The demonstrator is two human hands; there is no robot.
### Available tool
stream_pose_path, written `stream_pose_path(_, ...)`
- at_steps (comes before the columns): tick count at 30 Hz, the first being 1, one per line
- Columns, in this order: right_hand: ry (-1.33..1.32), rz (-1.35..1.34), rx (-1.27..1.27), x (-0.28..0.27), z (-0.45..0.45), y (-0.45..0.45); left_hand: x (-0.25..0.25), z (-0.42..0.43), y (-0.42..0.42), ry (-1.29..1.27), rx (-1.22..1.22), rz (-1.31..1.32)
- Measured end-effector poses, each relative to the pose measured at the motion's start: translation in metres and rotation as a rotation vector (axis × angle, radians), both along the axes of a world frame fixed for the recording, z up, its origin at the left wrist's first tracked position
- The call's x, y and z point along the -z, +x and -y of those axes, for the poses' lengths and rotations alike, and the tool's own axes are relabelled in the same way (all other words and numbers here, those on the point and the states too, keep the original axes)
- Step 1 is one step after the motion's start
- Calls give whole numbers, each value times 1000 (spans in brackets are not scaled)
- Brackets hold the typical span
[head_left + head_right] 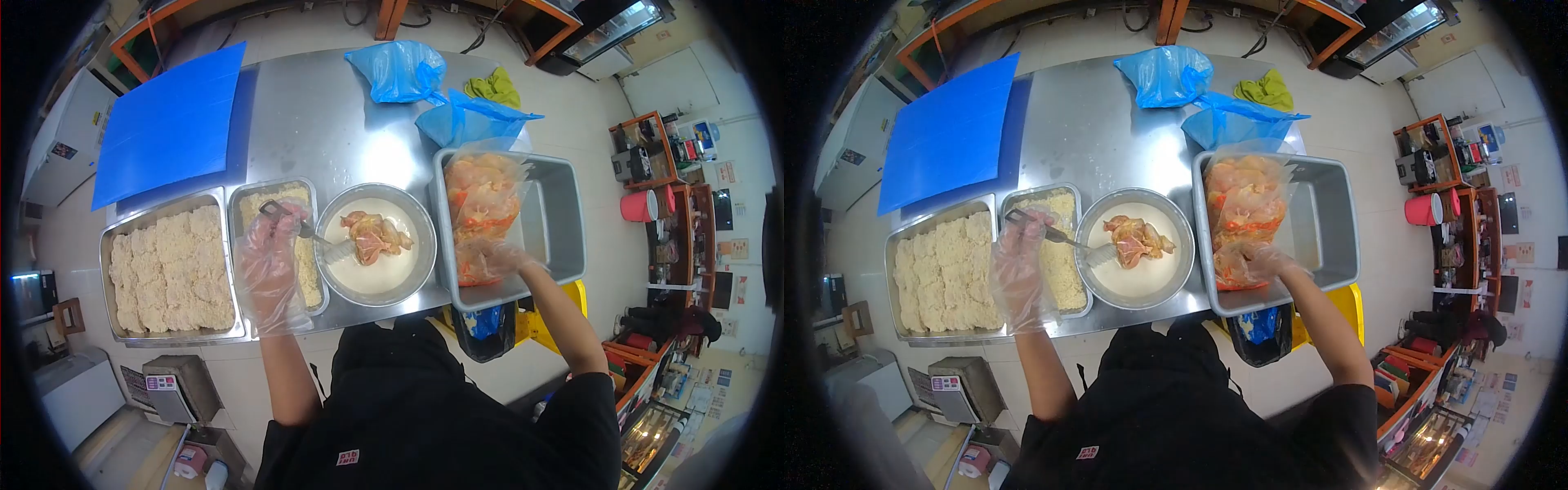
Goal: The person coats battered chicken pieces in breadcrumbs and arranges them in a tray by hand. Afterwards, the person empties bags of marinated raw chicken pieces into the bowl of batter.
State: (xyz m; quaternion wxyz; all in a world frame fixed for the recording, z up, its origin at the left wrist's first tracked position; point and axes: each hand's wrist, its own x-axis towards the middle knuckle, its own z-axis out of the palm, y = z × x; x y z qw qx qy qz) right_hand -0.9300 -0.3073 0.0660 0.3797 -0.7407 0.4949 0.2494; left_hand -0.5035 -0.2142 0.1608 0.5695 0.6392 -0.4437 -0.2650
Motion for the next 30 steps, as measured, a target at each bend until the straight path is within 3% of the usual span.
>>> stream_pose_path(4,475,379,236,72,21,-30,0,-5,5,20,32,41)
stream_pose_path(7,693,270,411,71,30,-29,-1,-6,3,25,30,41)
stream_pose_path(9,285,-5,-32,61,37,-11,0,-7,-1,-23,17,-10)
stream_pose_path(12,167,-142,-194,55,31,9,1,-8,2,-27,40,14)
stream_pose_path(18,213,-165,-253,51,26,20,0,-18,0,29,31,-7)
stream_pose_path(23,349,83,-55,23,18,-5,-4,-18,0,48,24,-83)
stream_pose_path(30,-404,0,-412,-1,1,-34,-5,-15,4,31,48,-138)
